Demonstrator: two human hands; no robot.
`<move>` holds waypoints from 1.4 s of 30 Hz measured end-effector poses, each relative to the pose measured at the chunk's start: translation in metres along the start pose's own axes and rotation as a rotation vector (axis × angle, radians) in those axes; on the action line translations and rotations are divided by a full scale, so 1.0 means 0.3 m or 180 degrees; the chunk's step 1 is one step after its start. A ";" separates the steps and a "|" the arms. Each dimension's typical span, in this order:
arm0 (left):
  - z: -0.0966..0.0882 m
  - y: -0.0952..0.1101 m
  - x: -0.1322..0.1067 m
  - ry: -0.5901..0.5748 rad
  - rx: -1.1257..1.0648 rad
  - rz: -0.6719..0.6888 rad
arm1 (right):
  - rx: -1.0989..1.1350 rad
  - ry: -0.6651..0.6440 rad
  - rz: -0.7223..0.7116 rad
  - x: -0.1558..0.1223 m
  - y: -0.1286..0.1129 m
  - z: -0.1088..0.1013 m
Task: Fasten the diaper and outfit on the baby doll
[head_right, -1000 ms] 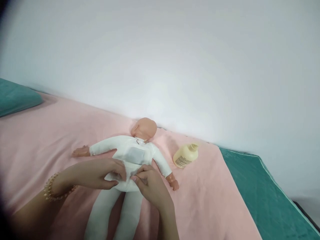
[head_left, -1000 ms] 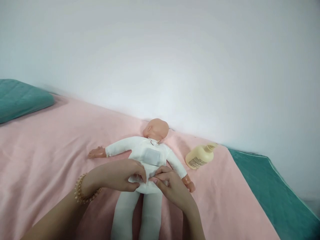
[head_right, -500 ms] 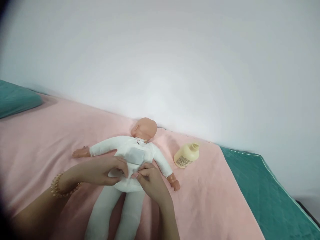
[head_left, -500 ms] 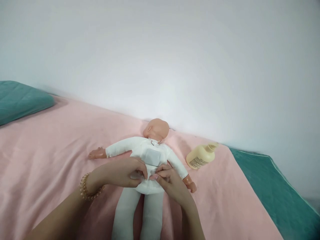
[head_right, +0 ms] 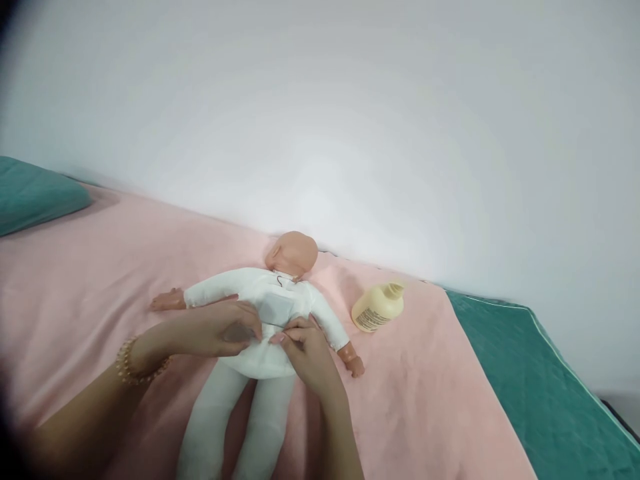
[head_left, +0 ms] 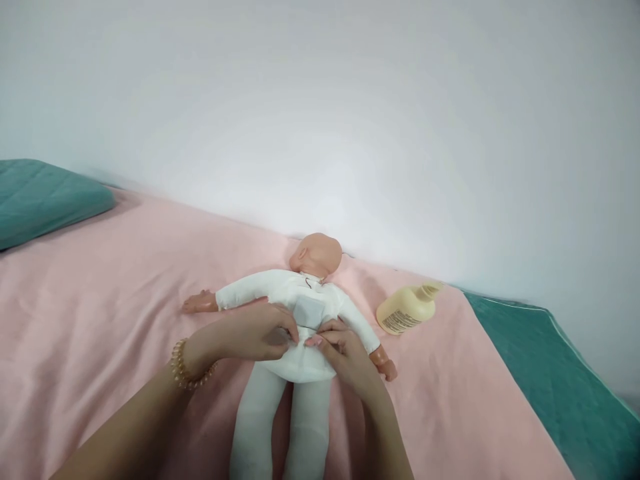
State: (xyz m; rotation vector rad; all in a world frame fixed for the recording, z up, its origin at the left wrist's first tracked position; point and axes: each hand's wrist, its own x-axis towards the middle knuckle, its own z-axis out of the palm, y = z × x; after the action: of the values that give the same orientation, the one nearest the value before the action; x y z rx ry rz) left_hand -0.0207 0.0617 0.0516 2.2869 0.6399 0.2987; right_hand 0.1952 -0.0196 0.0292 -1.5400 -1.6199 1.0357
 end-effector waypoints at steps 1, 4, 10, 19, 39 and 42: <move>-0.004 -0.002 0.000 0.0006 0.0037 0.0048 | 0.0047 0.0052 -0.0024 -0.001 0.001 -0.002; -0.013 -0.012 0.001 0.0085 0.0135 0.0153 | 0.0221 0.0291 -0.0064 -0.004 0.002 -0.005; 0.005 -0.015 0.014 0.0122 0.0258 -0.0027 | -0.0018 0.0410 -0.0096 0.014 0.011 0.015; 0.035 -0.042 0.055 0.0615 -0.0063 0.0219 | -0.0172 0.0948 -0.0582 0.049 0.047 0.049; 0.123 -0.115 0.133 0.1570 -0.0092 0.0313 | -0.0195 0.1240 -0.0828 0.147 0.104 0.075; 0.126 -0.120 0.131 0.1806 -0.0130 0.0382 | -0.0267 0.1333 -0.0945 0.144 0.101 0.077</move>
State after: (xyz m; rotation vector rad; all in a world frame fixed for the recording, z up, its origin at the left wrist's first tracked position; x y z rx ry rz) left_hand 0.0146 0.0820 0.0004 2.2046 0.7616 1.0308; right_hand 0.1854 0.0208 -0.0109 -1.3996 -1.5429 0.4545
